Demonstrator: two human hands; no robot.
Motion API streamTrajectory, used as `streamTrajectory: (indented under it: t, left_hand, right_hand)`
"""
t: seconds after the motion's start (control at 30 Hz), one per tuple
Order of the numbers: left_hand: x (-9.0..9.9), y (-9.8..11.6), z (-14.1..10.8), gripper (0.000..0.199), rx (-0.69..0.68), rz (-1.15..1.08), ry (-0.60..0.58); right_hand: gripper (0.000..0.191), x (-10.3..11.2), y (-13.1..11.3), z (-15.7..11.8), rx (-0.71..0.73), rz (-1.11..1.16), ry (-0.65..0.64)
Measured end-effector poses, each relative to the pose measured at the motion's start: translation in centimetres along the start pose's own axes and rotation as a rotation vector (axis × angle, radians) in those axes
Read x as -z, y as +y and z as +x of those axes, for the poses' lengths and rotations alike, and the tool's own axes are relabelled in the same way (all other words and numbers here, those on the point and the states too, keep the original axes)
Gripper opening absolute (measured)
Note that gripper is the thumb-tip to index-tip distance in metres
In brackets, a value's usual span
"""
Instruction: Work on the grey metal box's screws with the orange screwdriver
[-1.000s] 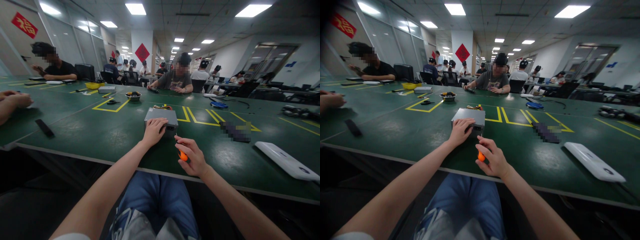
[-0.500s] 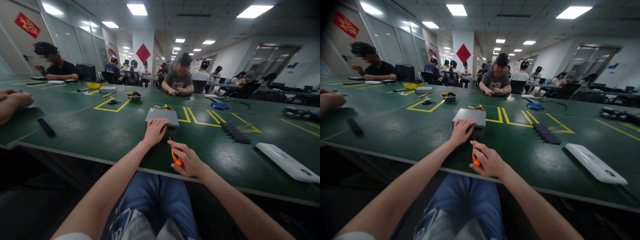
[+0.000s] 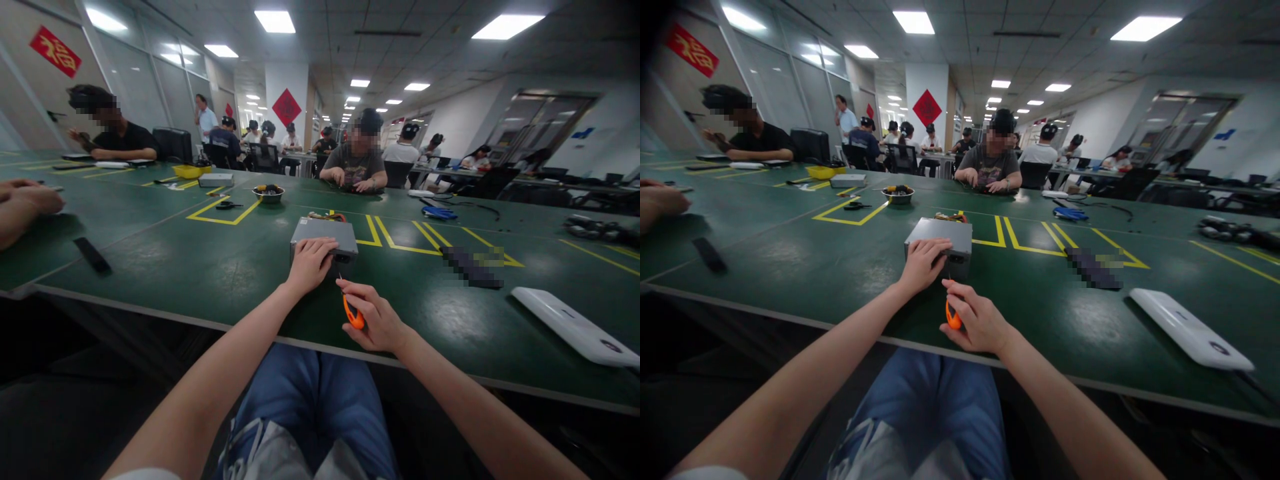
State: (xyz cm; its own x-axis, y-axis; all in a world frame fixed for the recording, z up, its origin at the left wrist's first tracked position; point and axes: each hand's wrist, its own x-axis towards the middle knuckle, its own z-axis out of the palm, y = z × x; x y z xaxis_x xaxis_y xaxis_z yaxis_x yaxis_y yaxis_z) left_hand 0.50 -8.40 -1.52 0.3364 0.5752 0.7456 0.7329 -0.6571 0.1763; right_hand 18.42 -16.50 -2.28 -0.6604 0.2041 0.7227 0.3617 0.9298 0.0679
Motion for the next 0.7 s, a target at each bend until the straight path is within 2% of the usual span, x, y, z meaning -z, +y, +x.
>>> streamTrajectory:
  t: [0.4, 0.7]
  left_hand:
    - [-0.07, -0.03, 0.01, 0.028, -0.011, -0.003, 0.003]
    - [0.07, 0.01, 0.04, 0.029, -0.006, -0.002, 0.004]
  right_hand:
    - [0.044, -0.04, 0.38, 0.36, 0.006, 0.000, 0.068]
    - [0.045, -0.02, 0.39, 0.36, 0.003, 0.011, 0.060]
